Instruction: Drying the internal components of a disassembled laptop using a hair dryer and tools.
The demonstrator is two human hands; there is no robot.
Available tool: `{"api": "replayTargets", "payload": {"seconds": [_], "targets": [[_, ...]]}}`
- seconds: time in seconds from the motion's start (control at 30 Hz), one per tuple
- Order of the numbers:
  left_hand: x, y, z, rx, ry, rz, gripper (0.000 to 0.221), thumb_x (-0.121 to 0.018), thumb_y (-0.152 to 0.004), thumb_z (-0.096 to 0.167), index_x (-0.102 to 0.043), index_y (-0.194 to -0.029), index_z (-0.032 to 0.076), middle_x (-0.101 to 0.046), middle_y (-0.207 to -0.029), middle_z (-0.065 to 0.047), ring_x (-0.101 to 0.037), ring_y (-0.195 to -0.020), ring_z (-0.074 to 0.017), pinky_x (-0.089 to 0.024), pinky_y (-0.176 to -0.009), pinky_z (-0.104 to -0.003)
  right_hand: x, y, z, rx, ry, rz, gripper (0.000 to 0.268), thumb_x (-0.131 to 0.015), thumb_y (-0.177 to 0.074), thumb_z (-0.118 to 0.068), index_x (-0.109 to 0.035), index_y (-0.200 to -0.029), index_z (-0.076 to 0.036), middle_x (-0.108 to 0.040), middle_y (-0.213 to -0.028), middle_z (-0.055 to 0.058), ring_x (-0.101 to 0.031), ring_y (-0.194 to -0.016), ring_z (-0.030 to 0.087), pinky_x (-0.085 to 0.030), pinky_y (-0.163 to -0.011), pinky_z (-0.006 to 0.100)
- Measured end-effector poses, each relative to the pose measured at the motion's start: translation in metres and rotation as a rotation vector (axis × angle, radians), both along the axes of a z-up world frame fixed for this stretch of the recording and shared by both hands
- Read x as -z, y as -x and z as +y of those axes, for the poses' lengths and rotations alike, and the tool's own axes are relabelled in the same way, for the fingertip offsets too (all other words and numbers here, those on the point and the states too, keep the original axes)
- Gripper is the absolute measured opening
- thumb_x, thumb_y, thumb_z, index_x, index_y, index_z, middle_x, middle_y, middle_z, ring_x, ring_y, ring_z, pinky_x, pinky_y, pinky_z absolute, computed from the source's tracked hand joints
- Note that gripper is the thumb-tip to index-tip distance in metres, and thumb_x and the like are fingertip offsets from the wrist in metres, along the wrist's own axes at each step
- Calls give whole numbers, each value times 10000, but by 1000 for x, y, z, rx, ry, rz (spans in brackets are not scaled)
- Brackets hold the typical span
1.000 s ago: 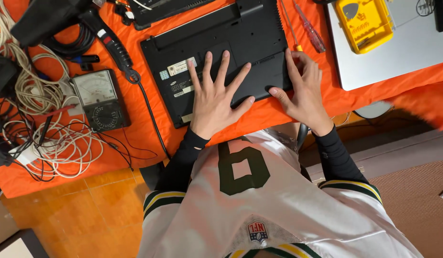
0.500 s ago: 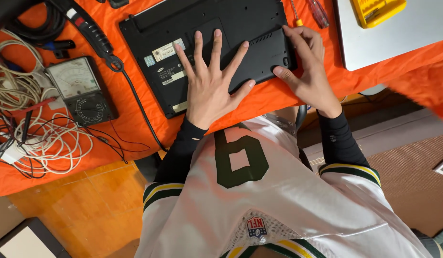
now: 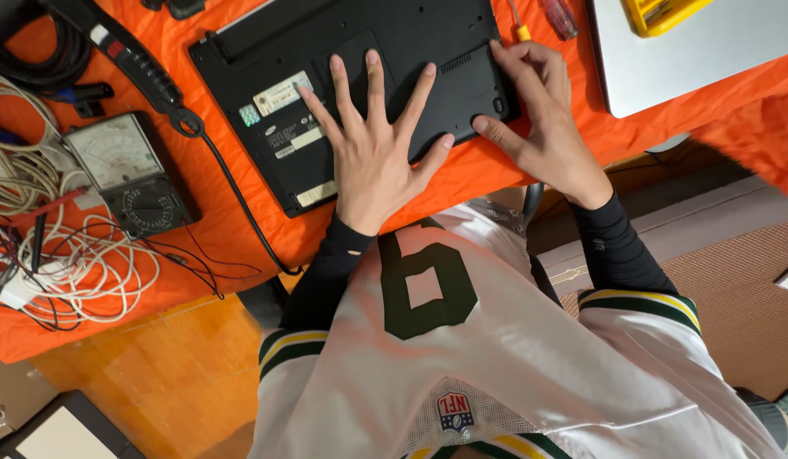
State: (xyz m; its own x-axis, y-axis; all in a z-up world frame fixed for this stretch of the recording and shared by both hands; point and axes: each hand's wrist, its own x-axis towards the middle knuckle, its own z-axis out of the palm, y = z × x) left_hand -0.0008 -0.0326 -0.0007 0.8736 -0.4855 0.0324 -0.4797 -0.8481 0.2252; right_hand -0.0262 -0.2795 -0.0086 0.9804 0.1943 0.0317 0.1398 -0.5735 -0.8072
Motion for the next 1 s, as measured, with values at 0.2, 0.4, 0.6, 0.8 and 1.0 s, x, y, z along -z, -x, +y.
{"api": "replayTargets", "payload": {"seconds": [0.2, 0.4, 0.6, 0.8, 1.0], "targets": [[0, 1, 0, 9, -2, -6, 618, -476, -1106, 653, -346, -1634, 360, -236, -1652, -272, -110, -1496, -603, -30, -1139, -844, 1, 4, 2, -16, 11, -5, 818, -824, -1028, -181, -305, -1649, -57, -366, -1491, 170, -395, -1426, 329, -365, -1238, 399], [-3, -1, -7, -13, -35, 1, 635, -479, -1081, 629, -338, -1628, 341, -246, -1630, -299, -126, -1480, -628, -44, -1119, -860, 2, 2, -1, 12, -33, 6, 847, -822, -1001, -191, -312, -1659, -38, -381, -1473, 167, -413, -1388, 317, -361, -1221, 388], [6, 3, -20, -59, -46, -58, 610, -474, -1089, 631, -289, -1627, 412, -260, -1610, -340, -125, -1467, -655, -71, -1123, -865, 4, 6, -5, -7, -100, 31, 656, -731, -1082, -92, -380, -1637, -64, -398, -1439, 146, -441, -1344, 273, -380, -1202, 339], [15, 6, -20, -72, -33, -94, 581, -456, -1129, 634, -285, -1639, 414, -262, -1615, -354, -110, -1478, -644, -64, -1114, -877, -3, 1, -4, -17, -100, 62, 727, -762, -1036, -107, -359, -1638, -45, -405, -1458, 145, -442, -1281, 256, -400, -1193, 339], [6, 2, -23, -45, 16, -30, 599, -443, -1087, 627, -353, -1617, 361, -292, -1650, -229, -125, -1525, -542, -19, -1086, -892, -7, -4, -6, -68, -63, 18, 620, -736, -1046, -92, -450, -1595, -43, -398, -1486, 157, -426, -1452, 296, -383, -1258, 373]]}}
